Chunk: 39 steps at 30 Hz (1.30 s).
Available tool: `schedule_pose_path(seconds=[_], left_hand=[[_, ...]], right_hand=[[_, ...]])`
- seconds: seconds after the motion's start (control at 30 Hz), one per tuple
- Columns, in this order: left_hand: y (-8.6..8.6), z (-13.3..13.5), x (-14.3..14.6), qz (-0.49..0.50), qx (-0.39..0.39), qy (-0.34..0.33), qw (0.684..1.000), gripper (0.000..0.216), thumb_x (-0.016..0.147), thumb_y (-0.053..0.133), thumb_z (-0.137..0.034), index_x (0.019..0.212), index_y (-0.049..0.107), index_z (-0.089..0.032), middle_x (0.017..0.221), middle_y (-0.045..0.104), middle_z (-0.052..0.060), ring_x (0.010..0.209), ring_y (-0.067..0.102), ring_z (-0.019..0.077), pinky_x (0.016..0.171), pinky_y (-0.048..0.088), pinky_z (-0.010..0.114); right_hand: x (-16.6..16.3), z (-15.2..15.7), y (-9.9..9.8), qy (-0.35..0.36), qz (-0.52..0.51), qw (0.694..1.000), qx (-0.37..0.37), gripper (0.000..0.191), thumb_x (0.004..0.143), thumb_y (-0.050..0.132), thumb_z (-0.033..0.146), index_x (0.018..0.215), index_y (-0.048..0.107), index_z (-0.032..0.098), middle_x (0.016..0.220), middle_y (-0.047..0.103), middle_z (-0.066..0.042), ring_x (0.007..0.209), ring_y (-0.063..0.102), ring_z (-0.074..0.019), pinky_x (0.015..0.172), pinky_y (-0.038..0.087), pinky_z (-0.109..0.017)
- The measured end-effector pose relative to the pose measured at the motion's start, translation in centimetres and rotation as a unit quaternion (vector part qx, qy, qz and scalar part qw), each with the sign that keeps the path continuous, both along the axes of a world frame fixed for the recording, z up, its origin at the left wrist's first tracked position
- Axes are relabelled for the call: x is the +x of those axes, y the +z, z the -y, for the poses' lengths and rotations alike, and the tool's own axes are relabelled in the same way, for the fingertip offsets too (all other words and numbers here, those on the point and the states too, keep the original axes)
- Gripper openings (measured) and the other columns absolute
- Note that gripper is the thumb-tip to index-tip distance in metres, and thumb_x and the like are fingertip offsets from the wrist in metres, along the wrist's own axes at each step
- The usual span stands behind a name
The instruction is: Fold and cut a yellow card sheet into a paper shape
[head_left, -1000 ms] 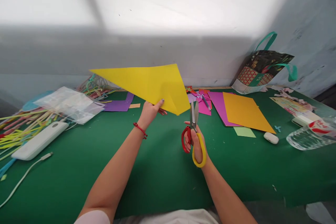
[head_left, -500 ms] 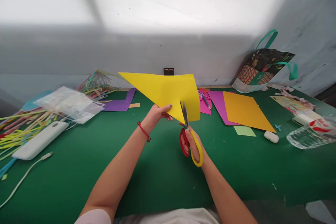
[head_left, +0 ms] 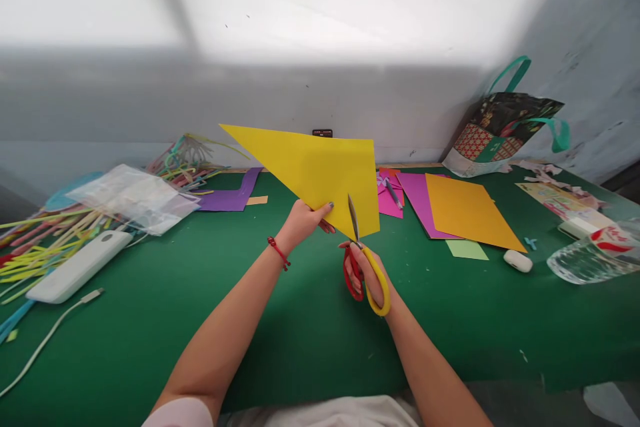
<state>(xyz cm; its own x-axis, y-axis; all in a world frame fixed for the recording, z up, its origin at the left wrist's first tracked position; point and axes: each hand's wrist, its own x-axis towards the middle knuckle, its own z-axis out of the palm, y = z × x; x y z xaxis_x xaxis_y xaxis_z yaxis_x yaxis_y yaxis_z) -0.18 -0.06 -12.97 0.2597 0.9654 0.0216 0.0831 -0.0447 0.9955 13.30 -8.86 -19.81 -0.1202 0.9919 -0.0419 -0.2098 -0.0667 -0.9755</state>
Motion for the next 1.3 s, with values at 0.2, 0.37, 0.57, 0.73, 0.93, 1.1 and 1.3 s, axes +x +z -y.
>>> schedule_pose_path(seconds=[0.2, 0.37, 0.57, 0.73, 0.93, 1.1, 1.3], left_hand=[[0.1, 0.2, -0.1, -0.046, 0.020, 0.013, 0.999, 0.004, 0.075, 0.057, -0.016, 0.075, 0.058, -0.012, 0.055, 0.064, 0.001, 0.040, 0.059, 0.0146, 0.043, 0.051, 0.025], [0.1, 0.1, -0.2, -0.072, 0.021, 0.010, 0.997, 0.008, 0.076, 0.056, -0.017, 0.070, 0.058, -0.012, 0.051, 0.062, 0.001, 0.040, 0.059, 0.0141, 0.044, 0.051, 0.025], [-0.2, -0.1, -0.3, -0.080, 0.007, 0.012, 0.997, 0.009, 0.078, 0.054, -0.017, 0.075, 0.060, -0.011, 0.056, 0.065, 0.003, 0.043, 0.060, 0.0147, 0.048, 0.053, 0.028], [-0.1, -0.3, -0.4, -0.059, -0.015, 0.005, 0.998, 0.008, 0.077, 0.054, -0.016, 0.079, 0.059, -0.010, 0.059, 0.066, 0.004, 0.042, 0.059, 0.0139, 0.046, 0.052, 0.026], [0.5, 0.1, -0.7, -0.001, -0.030, -0.031, 0.999, 0.019, 0.074, 0.059, -0.021, 0.088, 0.059, -0.008, 0.067, 0.067, 0.006, 0.044, 0.059, 0.0138, 0.048, 0.053, 0.027], [0.9, 0.7, -0.9, 0.043, -0.036, -0.053, 0.997, 0.029, 0.071, 0.062, -0.027, 0.094, 0.060, -0.008, 0.075, 0.068, 0.009, 0.049, 0.061, 0.0140, 0.050, 0.052, 0.027], [0.9, 0.8, -0.9, 0.051, -0.053, -0.071, 0.995, 0.028, 0.069, 0.065, -0.027, 0.089, 0.060, -0.009, 0.072, 0.068, 0.008, 0.048, 0.060, 0.0137, 0.049, 0.052, 0.026]], right_hand=[[0.0, -0.2, -0.5, -0.087, 0.113, 0.990, -0.003, 0.036, 0.075, 0.051, 0.055, 0.086, 0.043, 0.022, 0.045, 0.043, 0.012, 0.026, 0.033, -0.0049, 0.026, 0.027, -0.016], [-0.1, -0.1, -0.3, -0.077, 0.129, 0.989, -0.008, 0.036, 0.076, 0.049, 0.056, 0.087, 0.035, 0.024, 0.045, 0.045, 0.012, 0.024, 0.034, -0.0061, 0.025, 0.030, -0.018], [-0.5, -0.1, 0.0, -0.118, 0.107, 0.987, -0.031, 0.045, 0.071, 0.055, 0.056, 0.083, 0.025, 0.025, 0.045, 0.050, 0.012, 0.024, 0.037, -0.0077, 0.023, 0.028, -0.017], [-0.4, -0.3, -0.2, -0.112, 0.083, 0.990, -0.021, 0.048, 0.069, 0.058, 0.054, 0.092, 0.027, 0.025, 0.054, 0.057, 0.009, 0.026, 0.041, -0.0080, 0.023, 0.029, -0.016], [-0.2, -0.2, -0.5, -0.082, 0.078, 0.994, -0.005, 0.046, 0.073, 0.054, 0.054, 0.103, 0.034, 0.025, 0.053, 0.049, 0.011, 0.027, 0.038, -0.0063, 0.024, 0.029, -0.016], [-0.1, -0.1, -0.9, -0.071, 0.060, 0.995, 0.034, 0.034, 0.077, 0.051, 0.052, 0.091, 0.039, 0.024, 0.051, 0.042, 0.012, 0.029, 0.035, -0.0047, 0.026, 0.029, -0.015], [-0.1, -0.1, -0.7, -0.072, 0.029, 0.996, 0.036, 0.036, 0.077, 0.054, 0.049, 0.096, 0.037, 0.024, 0.050, 0.042, 0.012, 0.028, 0.033, -0.0048, 0.026, 0.030, -0.016]])
